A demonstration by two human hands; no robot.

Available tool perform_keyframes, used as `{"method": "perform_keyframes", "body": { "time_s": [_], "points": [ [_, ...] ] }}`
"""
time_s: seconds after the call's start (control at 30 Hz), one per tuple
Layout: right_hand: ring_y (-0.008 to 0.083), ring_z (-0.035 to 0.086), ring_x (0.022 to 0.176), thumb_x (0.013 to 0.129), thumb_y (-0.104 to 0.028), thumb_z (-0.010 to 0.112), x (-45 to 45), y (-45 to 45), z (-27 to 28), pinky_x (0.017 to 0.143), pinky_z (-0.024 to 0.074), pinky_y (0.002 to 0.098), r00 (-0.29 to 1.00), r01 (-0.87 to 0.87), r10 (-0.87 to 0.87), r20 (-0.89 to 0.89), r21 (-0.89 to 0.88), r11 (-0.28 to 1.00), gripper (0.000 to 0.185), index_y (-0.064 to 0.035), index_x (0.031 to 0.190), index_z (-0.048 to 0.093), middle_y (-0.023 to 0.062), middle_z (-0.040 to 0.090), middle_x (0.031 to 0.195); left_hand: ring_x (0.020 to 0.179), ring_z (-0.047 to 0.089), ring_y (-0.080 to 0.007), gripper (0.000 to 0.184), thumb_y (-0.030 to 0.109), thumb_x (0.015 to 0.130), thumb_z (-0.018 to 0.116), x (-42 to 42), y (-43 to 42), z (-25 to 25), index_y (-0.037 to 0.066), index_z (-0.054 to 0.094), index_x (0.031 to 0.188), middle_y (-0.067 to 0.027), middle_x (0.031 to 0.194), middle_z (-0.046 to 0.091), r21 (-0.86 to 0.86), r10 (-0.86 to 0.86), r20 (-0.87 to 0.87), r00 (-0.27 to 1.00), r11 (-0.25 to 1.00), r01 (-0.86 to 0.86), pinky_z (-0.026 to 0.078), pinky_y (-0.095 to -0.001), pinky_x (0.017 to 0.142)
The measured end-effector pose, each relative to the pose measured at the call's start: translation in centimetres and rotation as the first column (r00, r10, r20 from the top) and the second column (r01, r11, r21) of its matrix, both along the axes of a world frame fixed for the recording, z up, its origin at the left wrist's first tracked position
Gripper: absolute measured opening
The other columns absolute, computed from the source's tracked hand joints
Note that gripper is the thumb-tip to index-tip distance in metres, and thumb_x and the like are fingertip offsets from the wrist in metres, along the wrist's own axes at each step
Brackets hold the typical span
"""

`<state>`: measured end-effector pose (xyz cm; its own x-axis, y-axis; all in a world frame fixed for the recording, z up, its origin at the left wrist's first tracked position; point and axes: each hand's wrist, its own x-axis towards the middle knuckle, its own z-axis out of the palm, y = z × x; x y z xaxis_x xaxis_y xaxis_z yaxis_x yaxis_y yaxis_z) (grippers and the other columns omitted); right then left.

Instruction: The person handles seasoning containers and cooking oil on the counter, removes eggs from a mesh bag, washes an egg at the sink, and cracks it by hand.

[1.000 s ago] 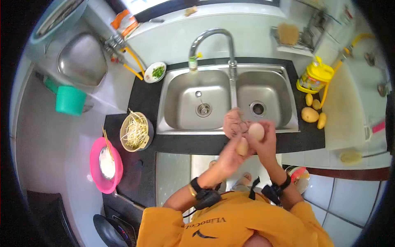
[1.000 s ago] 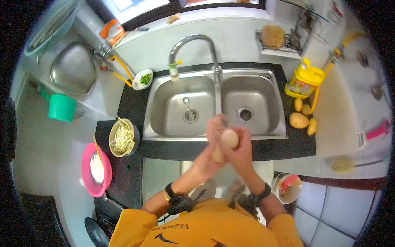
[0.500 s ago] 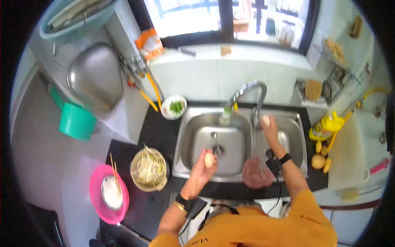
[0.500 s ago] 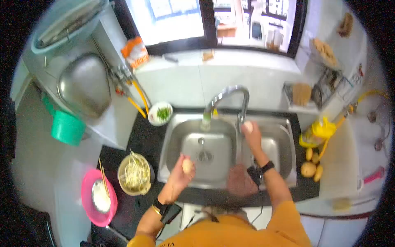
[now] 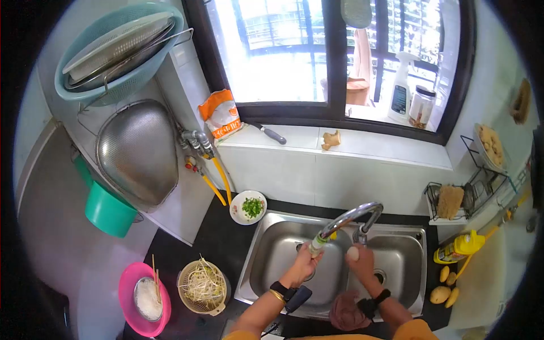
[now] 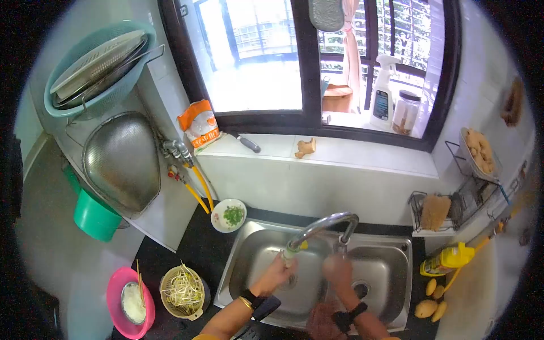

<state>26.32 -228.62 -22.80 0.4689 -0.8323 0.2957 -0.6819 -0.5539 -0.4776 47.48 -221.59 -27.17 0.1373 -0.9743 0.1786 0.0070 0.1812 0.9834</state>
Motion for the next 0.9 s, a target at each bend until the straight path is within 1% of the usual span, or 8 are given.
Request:
{"method": "perform_keyframes", "body": {
  "time_s": [0.07, 0.13, 0.2, 0.27, 0.37, 0.5, 0.57, 0.9],
  "points": [
    [0.0246, 0.059, 0.078, 0.074, -0.015, 0.065, 2.1, 1.7, -0.1, 0.067, 0.0472, 0.0352, 0.957, -0.133, 0.13, 0.258, -0.005, 0.991, 0.036, -0.0042, 0.106, 0.053, 0.0113, 0.061, 0.084, 0.061, 0.055, -0.0165, 0.018, 0.017, 0.088, 0.045, -0.5, 0.2, 1.7, 0.015, 0.044, 0.106, -0.0053, 0.088, 0.056, -0.02, 0.144, -0.029, 0.989, 0.989, -0.144, 0.049, -0.0245, 0.049],
    [0.0212, 0.059, 0.08, 0.076, -0.011, 0.063, 6.1, 2.5, -2.4, 0.066, 0.0481, 0.0328, 0.819, -0.338, 0.074, 0.57, 0.374, 0.863, 0.035, -0.0039, 0.108, 0.051, 0.0059, 0.058, 0.094, 0.051, 0.051, -0.0119, 0.016, 0.027, 0.086, 0.05, 1.6, 0.1, 0.8, 0.016, 0.051, 0.097, -0.0017, 0.076, 0.057, 0.49, 0.264, -0.738, 0.621, 0.842, 0.224, 0.046, -0.0234, 0.044],
    [0.0165, 0.055, 0.086, 0.078, -0.007, 0.062, 9.6, 1.9, -4.2, 0.07, 0.0466, 0.0287, 0.547, -0.791, -0.455, 0.702, 0.611, -0.009, 0.032, -0.005, 0.107, 0.052, 0.0016, 0.052, 0.101, 0.043, 0.043, -0.0088, 0.028, 0.042, 0.084, 0.05, 1.1, 1.2, 4.8, 0.014, 0.055, 0.082, 0.0022, 0.06, 0.049, 0.663, 0.538, -0.609, 0.583, 0.749, 0.001, 0.04, -0.0207, 0.039],
    [0.0127, 0.05, 0.088, 0.079, -0.006, 0.061, 11.8, 2.9, -0.7, 0.074, 0.0429, 0.0251, 0.614, -0.716, 0.356, 0.704, 0.308, 0.626, 0.028, -0.0057, 0.105, 0.05, 0.0027, 0.048, 0.101, 0.046, 0.045, -0.0105, 0.037, 0.045, 0.086, 0.045, 2.7, 2.1, 5.3, 0.009, 0.054, 0.083, -0.0002, 0.058, 0.048, 0.673, 0.615, -0.678, 0.402, 0.74, 0.003, 0.043, -0.0226, 0.043],
    [0.0106, 0.046, 0.091, 0.08, -0.009, 0.06, 13.2, 3.4, -1.0, 0.077, 0.0398, 0.0245, 0.395, -0.872, -0.041, 0.918, 0.389, 0.297, 0.028, -0.0056, 0.105, 0.048, 0.0033, 0.048, 0.096, 0.079, 0.055, -0.0185, 0.028, 0.031, 0.09, 0.046, 6.2, 3.8, 1.8, 0.006, 0.049, 0.101, -0.0082, 0.091, 0.054, 0.502, 0.412, -0.805, 0.427, 0.857, 0.118, 0.049, -0.0317, 0.068],
    [0.0093, 0.048, 0.082, 0.079, -0.009, 0.059, 11.3, 1.3, -0.8, 0.071, 0.0407, 0.0239, 0.645, -0.69, 0.438, 0.626, 0.231, 0.686, 0.031, -0.0067, 0.108, 0.045, 0.0029, 0.049, 0.088, 0.074, 0.054, -0.0205, 0.02, 0.023, 0.088, 0.05, 4.7, 2.3, 2.6, 0.007, 0.048, 0.099, -0.0079, 0.091, 0.052, 0.632, 0.53, -0.65, 0.545, 0.775, 0.001, 0.048, -0.0342, 0.065],
    [0.0134, 0.051, 0.075, 0.078, -0.012, 0.06, 8.7, -0.1, -2.6, 0.069, 0.0425, 0.0274, 0.68, -0.708, -0.146, 0.719, 0.695, 0.123, 0.038, -0.0067, 0.112, 0.044, 0.0037, 0.05, 0.082, 0.069, 0.054, -0.0203, 0.018, 0.023, 0.087, 0.051, 3.5, 2.0, 3.6, 0.007, 0.049, 0.096, -0.0077, 0.085, 0.053, 0.665, 0.544, -0.683, 0.487, 0.74, 0.106, 0.048, -0.033, 0.061],
    [0.0272, 0.044, 0.114, 0.071, -0.024, 0.066, -1.0, -3.9, -5.9, 0.096, 0.0336, 0.0365, 0.896, -0.439, 0.333, 0.294, 0.471, 0.765, 0.066, -0.001, 0.125, 0.036, 0.0179, 0.049, 0.119, 0.07, 0.058, -0.0161, 0.026, 0.014, 0.081, 0.059, 0.2, 3.1, 3.8, 0.009, 0.055, 0.106, -0.0039, 0.086, 0.058, 0.743, 0.366, -0.493, 0.789, 0.649, 0.163, 0.05, -0.0316, 0.054]
  ]
}}
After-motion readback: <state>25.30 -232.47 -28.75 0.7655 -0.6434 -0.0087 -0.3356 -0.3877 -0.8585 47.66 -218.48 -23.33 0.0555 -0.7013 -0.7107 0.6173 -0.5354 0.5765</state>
